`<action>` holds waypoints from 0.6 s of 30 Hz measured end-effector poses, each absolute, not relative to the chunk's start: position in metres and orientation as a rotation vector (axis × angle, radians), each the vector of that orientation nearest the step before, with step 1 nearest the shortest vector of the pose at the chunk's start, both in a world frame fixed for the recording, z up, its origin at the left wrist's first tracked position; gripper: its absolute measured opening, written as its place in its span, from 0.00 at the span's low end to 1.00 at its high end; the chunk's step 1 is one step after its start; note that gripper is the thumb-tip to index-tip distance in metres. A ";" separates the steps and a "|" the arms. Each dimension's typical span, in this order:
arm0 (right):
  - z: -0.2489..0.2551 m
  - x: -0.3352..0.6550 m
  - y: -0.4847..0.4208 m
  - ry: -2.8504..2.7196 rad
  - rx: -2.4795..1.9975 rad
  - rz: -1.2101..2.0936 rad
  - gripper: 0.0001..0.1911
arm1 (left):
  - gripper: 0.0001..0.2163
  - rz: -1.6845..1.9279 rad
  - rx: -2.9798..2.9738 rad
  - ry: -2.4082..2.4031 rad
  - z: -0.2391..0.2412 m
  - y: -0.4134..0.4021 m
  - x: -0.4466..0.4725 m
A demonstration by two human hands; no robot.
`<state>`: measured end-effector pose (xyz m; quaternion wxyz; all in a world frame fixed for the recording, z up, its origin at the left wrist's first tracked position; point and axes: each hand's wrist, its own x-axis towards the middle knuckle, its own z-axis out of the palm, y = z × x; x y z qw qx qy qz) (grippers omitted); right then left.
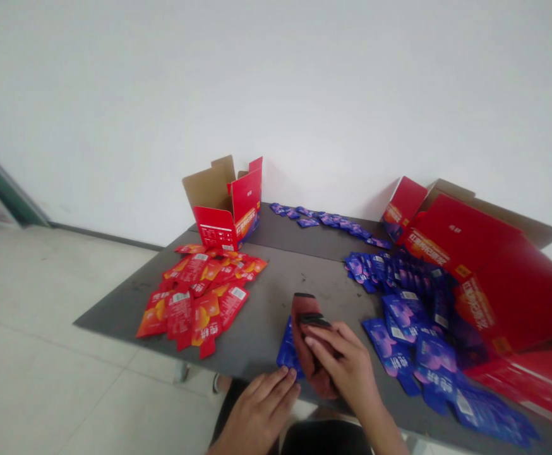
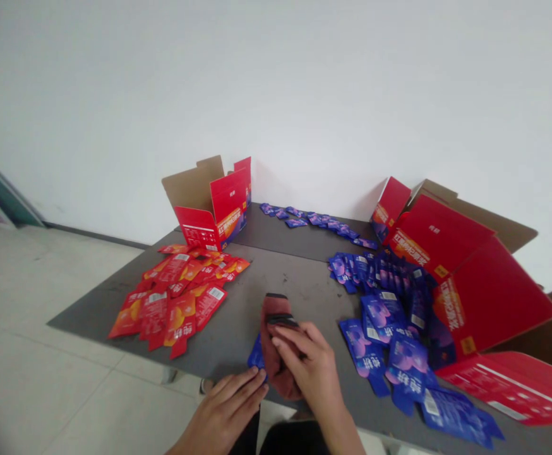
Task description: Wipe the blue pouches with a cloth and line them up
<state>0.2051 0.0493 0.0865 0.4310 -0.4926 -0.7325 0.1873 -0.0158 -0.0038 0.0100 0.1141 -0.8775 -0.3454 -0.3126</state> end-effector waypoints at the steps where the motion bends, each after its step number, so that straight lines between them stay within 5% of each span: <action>1: 0.087 0.195 0.051 -1.972 -1.168 0.441 0.12 | 0.17 -0.941 -2.577 -1.029 0.006 -0.004 -0.016; 13: 0.104 0.203 0.121 -2.268 -1.272 -0.045 0.13 | 0.17 -1.148 -2.514 -1.109 0.012 -0.002 -0.010; 18: 0.095 0.183 0.073 -2.466 -1.057 0.218 0.12 | 0.19 -1.083 -2.608 -1.177 0.008 -0.003 -0.009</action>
